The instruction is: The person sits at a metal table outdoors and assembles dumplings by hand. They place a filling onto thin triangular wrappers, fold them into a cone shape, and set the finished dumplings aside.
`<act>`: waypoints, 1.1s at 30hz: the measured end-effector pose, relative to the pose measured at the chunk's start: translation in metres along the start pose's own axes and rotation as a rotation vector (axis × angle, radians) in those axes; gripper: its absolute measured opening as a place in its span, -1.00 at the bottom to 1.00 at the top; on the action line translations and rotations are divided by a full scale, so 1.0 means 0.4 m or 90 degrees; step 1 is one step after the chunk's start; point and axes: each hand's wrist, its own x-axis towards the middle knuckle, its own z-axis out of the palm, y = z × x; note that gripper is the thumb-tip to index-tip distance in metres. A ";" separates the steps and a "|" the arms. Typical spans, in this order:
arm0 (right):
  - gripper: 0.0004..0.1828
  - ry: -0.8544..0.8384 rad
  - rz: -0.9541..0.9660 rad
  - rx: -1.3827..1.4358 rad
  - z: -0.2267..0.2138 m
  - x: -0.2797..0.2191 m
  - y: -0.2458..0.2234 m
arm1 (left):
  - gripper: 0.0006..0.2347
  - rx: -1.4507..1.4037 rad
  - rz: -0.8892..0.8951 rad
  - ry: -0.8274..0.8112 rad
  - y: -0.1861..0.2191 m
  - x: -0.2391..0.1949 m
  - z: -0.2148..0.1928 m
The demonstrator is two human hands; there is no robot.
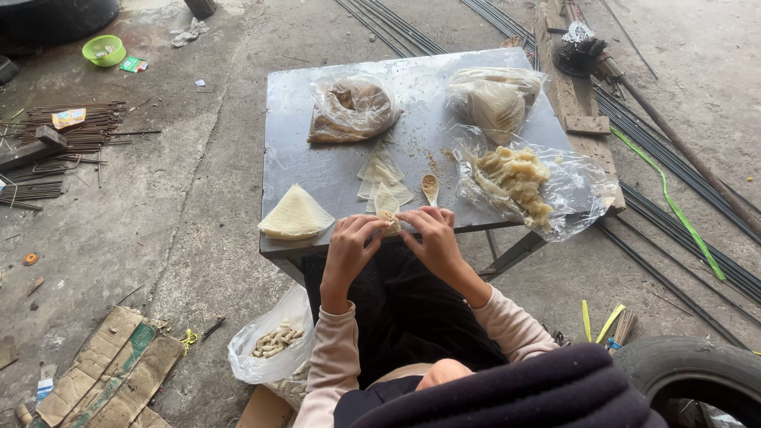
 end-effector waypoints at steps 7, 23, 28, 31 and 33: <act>-0.65 -0.022 -0.043 -0.031 0.009 0.005 -0.010 | -0.87 -0.030 0.000 -0.021 -0.007 0.006 -0.007; -0.85 -0.026 -0.089 -0.057 -0.004 0.014 -0.051 | -0.92 -0.100 -0.049 0.045 0.020 -0.026 0.004; -0.90 -0.032 -0.061 -0.004 0.005 0.032 -0.049 | -0.90 -0.084 -0.039 0.109 0.018 -0.025 0.011; -0.90 -0.041 -0.035 0.032 0.012 0.045 -0.035 | -0.91 -0.096 -0.102 0.092 0.021 -0.021 0.022; -0.90 -0.047 -0.013 0.068 0.021 0.054 -0.027 | -0.90 -0.092 -0.153 0.089 0.024 -0.012 0.031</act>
